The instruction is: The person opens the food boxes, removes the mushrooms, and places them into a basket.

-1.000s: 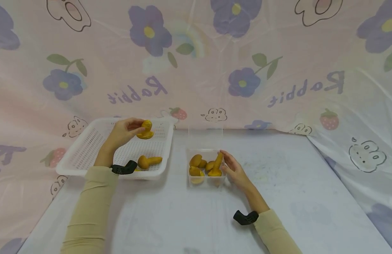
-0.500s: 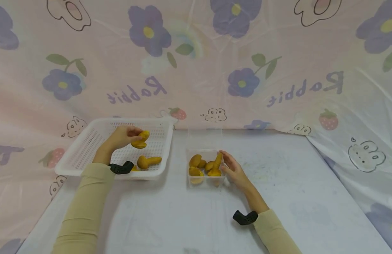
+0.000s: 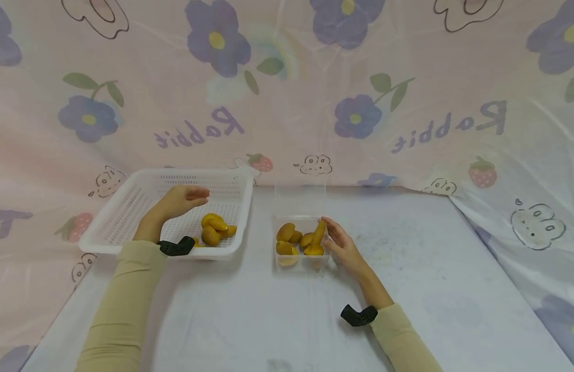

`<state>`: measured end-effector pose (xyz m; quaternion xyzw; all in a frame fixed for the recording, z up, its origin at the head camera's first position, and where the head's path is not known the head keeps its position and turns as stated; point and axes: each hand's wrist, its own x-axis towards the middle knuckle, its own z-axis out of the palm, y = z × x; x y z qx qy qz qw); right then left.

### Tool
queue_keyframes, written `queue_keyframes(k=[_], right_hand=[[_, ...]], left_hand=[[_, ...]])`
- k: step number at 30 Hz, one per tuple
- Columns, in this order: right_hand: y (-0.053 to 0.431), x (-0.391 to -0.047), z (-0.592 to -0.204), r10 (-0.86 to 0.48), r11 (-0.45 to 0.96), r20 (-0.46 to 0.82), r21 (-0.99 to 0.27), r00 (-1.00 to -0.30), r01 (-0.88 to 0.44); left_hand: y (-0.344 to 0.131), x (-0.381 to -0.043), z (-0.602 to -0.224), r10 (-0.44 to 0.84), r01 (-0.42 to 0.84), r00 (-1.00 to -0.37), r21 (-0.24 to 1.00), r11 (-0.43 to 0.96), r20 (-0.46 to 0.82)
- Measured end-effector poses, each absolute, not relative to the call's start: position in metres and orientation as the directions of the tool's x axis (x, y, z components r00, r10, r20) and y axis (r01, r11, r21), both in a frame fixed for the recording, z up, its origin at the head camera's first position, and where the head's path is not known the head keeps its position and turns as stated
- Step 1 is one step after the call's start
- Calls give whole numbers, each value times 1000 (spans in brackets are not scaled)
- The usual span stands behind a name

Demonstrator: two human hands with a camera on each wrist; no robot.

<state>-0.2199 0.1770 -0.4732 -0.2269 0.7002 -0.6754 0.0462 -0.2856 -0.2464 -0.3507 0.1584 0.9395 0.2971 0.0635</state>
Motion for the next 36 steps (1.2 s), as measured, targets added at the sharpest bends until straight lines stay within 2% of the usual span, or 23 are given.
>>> queue_keyframes(k=[17, 27, 36], right_hand=[[177, -222, -477, -367, -36, 258, -964, -894, -264], [177, -223, -477, -376, -50, 270, -961, -887, -271], [178, -224, -478, -366, -13, 274, -957, -889, -289]], left_hand=[[-210, -249, -329, 384, 355, -918, 637, 685, 99], [-166, -226, -344, 468, 468, -856, 714, 520, 221], [-119, -218, -363, 534, 495, -810, 772, 399, 243]])
